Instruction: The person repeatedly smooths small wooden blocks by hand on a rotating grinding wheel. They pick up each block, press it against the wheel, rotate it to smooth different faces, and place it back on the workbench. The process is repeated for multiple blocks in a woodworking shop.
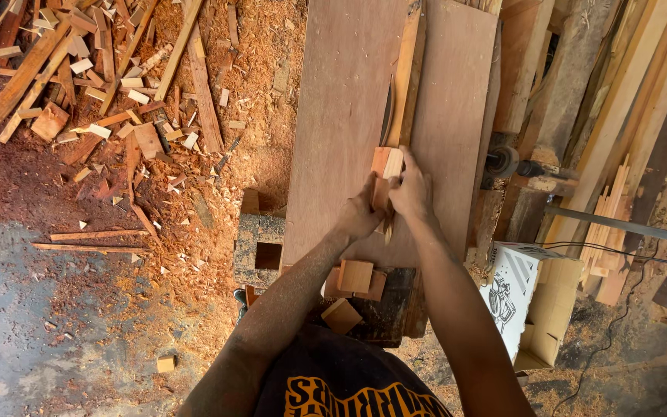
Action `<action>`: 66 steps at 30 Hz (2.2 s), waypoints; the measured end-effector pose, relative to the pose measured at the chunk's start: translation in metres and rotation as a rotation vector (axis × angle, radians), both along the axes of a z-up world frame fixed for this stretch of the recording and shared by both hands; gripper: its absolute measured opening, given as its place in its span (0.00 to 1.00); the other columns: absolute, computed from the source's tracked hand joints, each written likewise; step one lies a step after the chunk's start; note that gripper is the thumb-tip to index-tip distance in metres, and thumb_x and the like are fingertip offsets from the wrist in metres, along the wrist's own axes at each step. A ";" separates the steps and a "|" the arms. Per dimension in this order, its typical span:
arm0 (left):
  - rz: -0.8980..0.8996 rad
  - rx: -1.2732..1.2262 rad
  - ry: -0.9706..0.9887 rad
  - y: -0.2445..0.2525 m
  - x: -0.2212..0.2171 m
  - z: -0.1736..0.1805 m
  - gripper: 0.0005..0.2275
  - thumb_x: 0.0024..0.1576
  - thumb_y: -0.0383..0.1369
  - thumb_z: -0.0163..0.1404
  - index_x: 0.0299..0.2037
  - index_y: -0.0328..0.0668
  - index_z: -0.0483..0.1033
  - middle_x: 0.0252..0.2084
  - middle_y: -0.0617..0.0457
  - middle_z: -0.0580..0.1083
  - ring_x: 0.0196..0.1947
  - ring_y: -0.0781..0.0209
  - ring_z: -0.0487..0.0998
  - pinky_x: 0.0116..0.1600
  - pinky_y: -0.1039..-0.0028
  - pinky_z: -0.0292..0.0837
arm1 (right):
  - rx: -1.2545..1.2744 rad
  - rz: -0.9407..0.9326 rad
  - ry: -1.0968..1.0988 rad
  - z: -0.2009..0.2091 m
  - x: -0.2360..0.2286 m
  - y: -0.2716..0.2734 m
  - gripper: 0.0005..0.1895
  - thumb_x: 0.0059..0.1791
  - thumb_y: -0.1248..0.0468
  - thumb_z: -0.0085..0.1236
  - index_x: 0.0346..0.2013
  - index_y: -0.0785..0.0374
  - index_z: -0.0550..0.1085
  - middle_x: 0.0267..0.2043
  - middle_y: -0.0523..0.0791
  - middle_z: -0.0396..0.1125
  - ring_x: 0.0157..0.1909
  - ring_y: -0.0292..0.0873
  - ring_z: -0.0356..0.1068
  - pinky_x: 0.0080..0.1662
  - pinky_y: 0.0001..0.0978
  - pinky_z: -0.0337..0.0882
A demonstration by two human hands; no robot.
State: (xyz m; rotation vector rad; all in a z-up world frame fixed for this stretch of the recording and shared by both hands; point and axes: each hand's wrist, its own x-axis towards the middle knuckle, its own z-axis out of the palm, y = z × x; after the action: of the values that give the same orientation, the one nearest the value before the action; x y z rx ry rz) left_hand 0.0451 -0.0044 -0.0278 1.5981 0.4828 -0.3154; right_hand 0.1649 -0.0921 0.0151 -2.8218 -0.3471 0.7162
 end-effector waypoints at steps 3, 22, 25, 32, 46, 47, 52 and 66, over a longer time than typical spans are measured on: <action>0.144 -0.069 0.030 0.001 -0.006 0.008 0.41 0.56 0.31 0.53 0.76 0.31 0.39 0.21 0.41 0.76 0.19 0.52 0.78 0.27 0.65 0.76 | 0.005 0.021 -0.063 -0.007 0.016 0.006 0.38 0.48 0.69 0.58 0.73 0.51 0.58 0.45 0.52 0.77 0.50 0.56 0.75 0.55 0.47 0.73; 0.295 0.137 0.097 0.021 -0.097 0.005 0.24 0.56 0.39 0.55 0.62 0.39 0.71 0.36 0.43 0.80 0.34 0.50 0.83 0.41 0.61 0.80 | 0.048 0.050 -0.044 0.007 0.022 0.019 0.36 0.48 0.72 0.57 0.71 0.52 0.62 0.41 0.52 0.75 0.45 0.53 0.76 0.49 0.46 0.74; 0.309 0.164 0.054 0.014 -0.094 -0.006 0.19 0.58 0.39 0.54 0.56 0.35 0.76 0.41 0.41 0.79 0.37 0.50 0.83 0.41 0.61 0.81 | 0.087 0.030 0.049 0.022 -0.049 -0.020 0.38 0.48 0.73 0.56 0.72 0.50 0.60 0.40 0.50 0.77 0.41 0.49 0.78 0.44 0.43 0.76; 0.183 -0.086 -0.042 -0.015 -0.080 0.021 0.17 0.57 0.40 0.58 0.47 0.31 0.81 0.36 0.44 0.82 0.35 0.56 0.83 0.43 0.66 0.79 | 0.412 -0.007 -0.059 0.062 -0.147 -0.071 0.39 0.47 0.70 0.62 0.71 0.55 0.59 0.32 0.49 0.76 0.33 0.47 0.78 0.38 0.40 0.75; 0.049 0.225 -0.095 0.006 -0.093 0.072 0.14 0.52 0.36 0.62 0.36 0.34 0.73 0.29 0.43 0.78 0.26 0.58 0.79 0.33 0.67 0.79 | 0.532 -0.130 -0.148 0.074 -0.191 -0.064 0.39 0.45 0.72 0.63 0.70 0.59 0.59 0.28 0.48 0.76 0.29 0.42 0.78 0.35 0.34 0.75; 0.030 0.216 -0.100 0.008 -0.095 0.078 0.14 0.53 0.36 0.62 0.36 0.34 0.72 0.29 0.44 0.77 0.26 0.58 0.79 0.33 0.67 0.78 | 0.521 -0.141 -0.151 0.077 -0.194 -0.064 0.39 0.45 0.72 0.63 0.69 0.59 0.59 0.28 0.48 0.76 0.28 0.42 0.78 0.35 0.33 0.75; -0.216 0.296 -0.360 0.029 -0.107 0.105 0.10 0.59 0.32 0.59 0.36 0.34 0.71 0.30 0.45 0.73 0.24 0.56 0.76 0.29 0.67 0.78 | 0.706 -0.239 0.046 0.086 -0.192 -0.062 0.37 0.47 0.74 0.59 0.69 0.60 0.57 0.27 0.49 0.76 0.26 0.40 0.76 0.31 0.31 0.73; 0.253 -0.622 0.037 -0.003 -0.114 0.071 0.17 0.70 0.38 0.44 0.57 0.28 0.73 0.47 0.44 0.80 0.44 0.61 0.82 0.45 0.78 0.81 | 1.070 -0.158 -0.077 0.036 -0.187 -0.089 0.36 0.48 0.77 0.61 0.62 0.62 0.49 0.46 0.55 0.75 0.44 0.44 0.77 0.44 0.35 0.79</action>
State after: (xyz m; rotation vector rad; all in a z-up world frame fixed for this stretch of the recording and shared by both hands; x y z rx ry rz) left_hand -0.0690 -0.0077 0.0434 0.9176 0.5442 -0.2683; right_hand -0.0223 -0.1815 0.0506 -1.8257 -0.3639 0.2446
